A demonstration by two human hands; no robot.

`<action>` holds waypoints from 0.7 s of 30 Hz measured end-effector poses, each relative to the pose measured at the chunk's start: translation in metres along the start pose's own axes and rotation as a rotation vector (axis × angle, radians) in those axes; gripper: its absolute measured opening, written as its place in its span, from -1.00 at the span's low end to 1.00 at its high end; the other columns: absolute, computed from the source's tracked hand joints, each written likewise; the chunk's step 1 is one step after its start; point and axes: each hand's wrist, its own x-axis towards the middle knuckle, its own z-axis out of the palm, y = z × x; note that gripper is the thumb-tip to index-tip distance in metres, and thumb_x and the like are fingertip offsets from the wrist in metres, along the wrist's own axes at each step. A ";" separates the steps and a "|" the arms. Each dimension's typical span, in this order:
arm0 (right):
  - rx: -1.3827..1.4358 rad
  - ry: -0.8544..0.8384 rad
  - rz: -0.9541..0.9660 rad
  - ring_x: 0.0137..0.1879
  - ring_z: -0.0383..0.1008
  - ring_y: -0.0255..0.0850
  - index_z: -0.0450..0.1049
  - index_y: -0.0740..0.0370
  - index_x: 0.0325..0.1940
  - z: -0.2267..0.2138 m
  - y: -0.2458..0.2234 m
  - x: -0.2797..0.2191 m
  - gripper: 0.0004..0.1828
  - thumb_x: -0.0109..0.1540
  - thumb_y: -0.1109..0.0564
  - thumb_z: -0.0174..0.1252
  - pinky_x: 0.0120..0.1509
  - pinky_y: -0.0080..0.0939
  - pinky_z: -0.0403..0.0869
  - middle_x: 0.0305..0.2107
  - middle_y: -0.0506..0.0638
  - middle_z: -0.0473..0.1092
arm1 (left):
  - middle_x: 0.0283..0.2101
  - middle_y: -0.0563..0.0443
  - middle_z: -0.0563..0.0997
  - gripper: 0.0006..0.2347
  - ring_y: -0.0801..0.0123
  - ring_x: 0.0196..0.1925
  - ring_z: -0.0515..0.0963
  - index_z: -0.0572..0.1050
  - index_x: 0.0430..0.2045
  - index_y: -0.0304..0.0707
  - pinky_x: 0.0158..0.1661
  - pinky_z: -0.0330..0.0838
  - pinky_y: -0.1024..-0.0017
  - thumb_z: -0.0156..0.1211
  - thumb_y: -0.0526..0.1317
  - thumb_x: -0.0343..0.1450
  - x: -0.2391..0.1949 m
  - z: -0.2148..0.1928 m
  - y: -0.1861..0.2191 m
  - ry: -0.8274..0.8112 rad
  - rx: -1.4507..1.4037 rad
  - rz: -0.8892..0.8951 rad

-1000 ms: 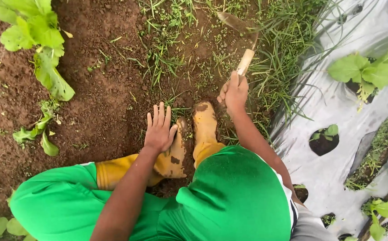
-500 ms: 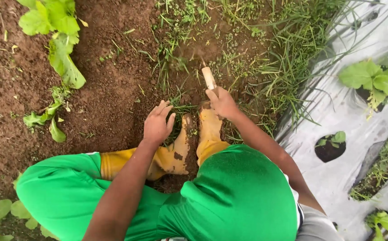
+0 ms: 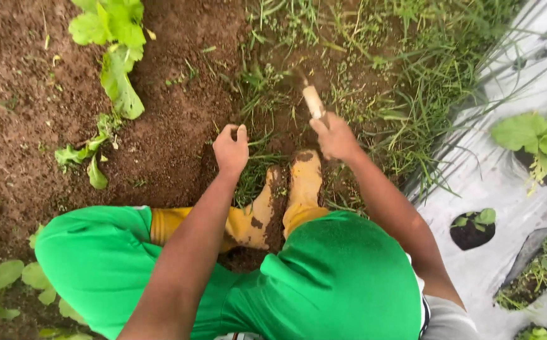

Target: Using a hand hoe to remove weeds and grass from the soil in a vegetable field.

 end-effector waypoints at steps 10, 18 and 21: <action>0.127 0.051 0.034 -0.70 0.28 -0.27 0.26 0.22 -0.30 0.038 -0.023 -0.014 -0.64 0.47 -0.05 -0.12 -0.71 -0.30 0.34 -0.75 -0.02 0.22 | -0.37 -0.11 0.44 -0.88 0.23 -0.37 0.51 0.44 -0.23 -0.34 -0.38 0.39 0.20 -0.09 -0.35 0.62 -0.015 0.000 0.039 0.095 0.145 0.497; -0.349 -0.065 0.220 -0.49 0.26 -0.38 0.27 0.07 -0.20 0.023 0.009 -0.045 -0.76 0.45 -0.07 -0.11 -0.51 -0.37 0.34 -0.46 -0.16 0.30 | 0.55 -0.27 0.07 -0.24 -0.04 0.61 -0.09 0.11 0.44 -0.46 0.53 -0.24 0.00 0.16 0.18 0.50 0.038 0.002 0.080 -0.164 0.942 0.859; -0.298 0.101 0.168 -0.45 0.29 -0.32 0.29 0.06 -0.28 0.017 0.024 -0.062 -0.75 0.37 -0.09 0.04 -0.43 -0.25 0.22 -0.47 -0.11 0.35 | 0.59 -0.24 -0.09 -0.22 -0.02 0.63 -0.25 -0.08 0.51 -0.36 0.53 -0.49 0.02 -0.58 0.35 0.55 0.043 0.012 0.059 -0.361 1.373 0.837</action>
